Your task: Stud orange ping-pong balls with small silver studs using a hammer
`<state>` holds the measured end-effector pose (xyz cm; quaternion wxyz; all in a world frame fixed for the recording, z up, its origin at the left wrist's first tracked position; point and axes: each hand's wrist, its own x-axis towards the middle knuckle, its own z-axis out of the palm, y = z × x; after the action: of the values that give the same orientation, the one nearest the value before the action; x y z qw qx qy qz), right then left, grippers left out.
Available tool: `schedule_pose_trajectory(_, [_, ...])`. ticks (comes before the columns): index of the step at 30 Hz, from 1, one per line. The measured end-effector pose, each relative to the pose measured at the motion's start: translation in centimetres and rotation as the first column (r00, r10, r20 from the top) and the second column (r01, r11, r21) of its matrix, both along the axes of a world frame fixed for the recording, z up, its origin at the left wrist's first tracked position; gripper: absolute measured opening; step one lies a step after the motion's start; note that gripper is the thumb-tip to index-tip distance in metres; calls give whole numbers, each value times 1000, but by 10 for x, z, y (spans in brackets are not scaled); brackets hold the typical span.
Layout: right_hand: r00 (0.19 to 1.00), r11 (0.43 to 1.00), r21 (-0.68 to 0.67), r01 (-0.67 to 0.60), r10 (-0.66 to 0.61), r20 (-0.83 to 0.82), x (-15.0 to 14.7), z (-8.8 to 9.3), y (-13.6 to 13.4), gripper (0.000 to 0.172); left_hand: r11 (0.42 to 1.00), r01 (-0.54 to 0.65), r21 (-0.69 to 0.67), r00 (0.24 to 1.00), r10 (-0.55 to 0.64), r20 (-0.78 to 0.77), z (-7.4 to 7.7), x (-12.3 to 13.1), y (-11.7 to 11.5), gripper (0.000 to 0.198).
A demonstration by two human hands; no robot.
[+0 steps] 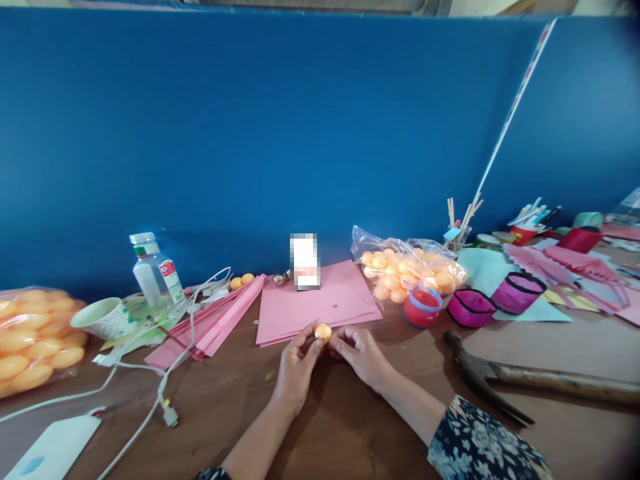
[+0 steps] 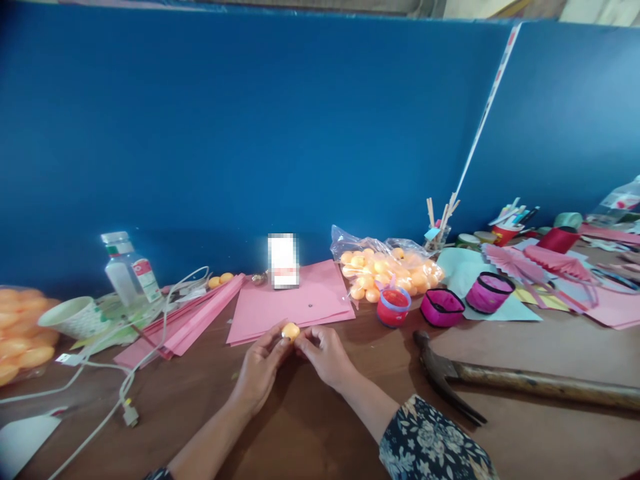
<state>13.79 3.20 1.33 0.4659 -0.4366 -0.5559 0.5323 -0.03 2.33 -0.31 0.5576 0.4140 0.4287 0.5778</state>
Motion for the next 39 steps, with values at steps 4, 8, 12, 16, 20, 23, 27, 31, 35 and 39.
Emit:
schedule_pose_trajectory(4, [1000,1000,-3,4,-4,-7,-1,-3,1,27,999,-32,-22,999,32,-19,2,-1,0,52])
schedule_pose_trajectory(8, [1000,1000,-12,0,0,-18,-1,-5,2,28,998,-55,-30,998,54,-39,4,0,-1,52])
schedule_pose_trajectory(12, [999,1000,-21,-1,0,-45,-1,-9,3,28,998,-61,-24,997,60,-42,5,1,-1,52])
schedule_pose_trajectory(16, [999,1000,-9,2,-3,-53,-1,-11,3,26,998,-57,-18,997,56,-44,3,0,-1,52])
schedule_pose_trajectory(20, [999,1000,-7,8,-8,-35,-1,-9,2,25,998,-52,-17,997,51,-54,1,0,0,52])
schedule_pose_trajectory(23, [1000,1000,-4,16,-16,-13,-1,-6,1,24,1000,-29,-9,997,29,-69,-1,0,0,52])
schedule_pose_trajectory(27, [1000,1000,-13,16,-16,10,0,-4,1,24,1000,-19,16,994,20,-111,-2,-1,0,50])
schedule_pose_trajectory(31, [999,1000,-3,29,-29,21,-1,-6,3,27,998,-26,52,983,35,-182,0,-2,-1,47])
schedule_pose_trajectory(35, [1000,1000,7,19,-19,17,-1,-7,5,29,999,-23,34,985,29,-168,-1,-2,0,47])
schedule_pose_trajectory(39, [999,1000,-12,17,-18,-38,-1,-6,4,28,1000,7,-17,1000,-8,-12,-5,-1,1,46])
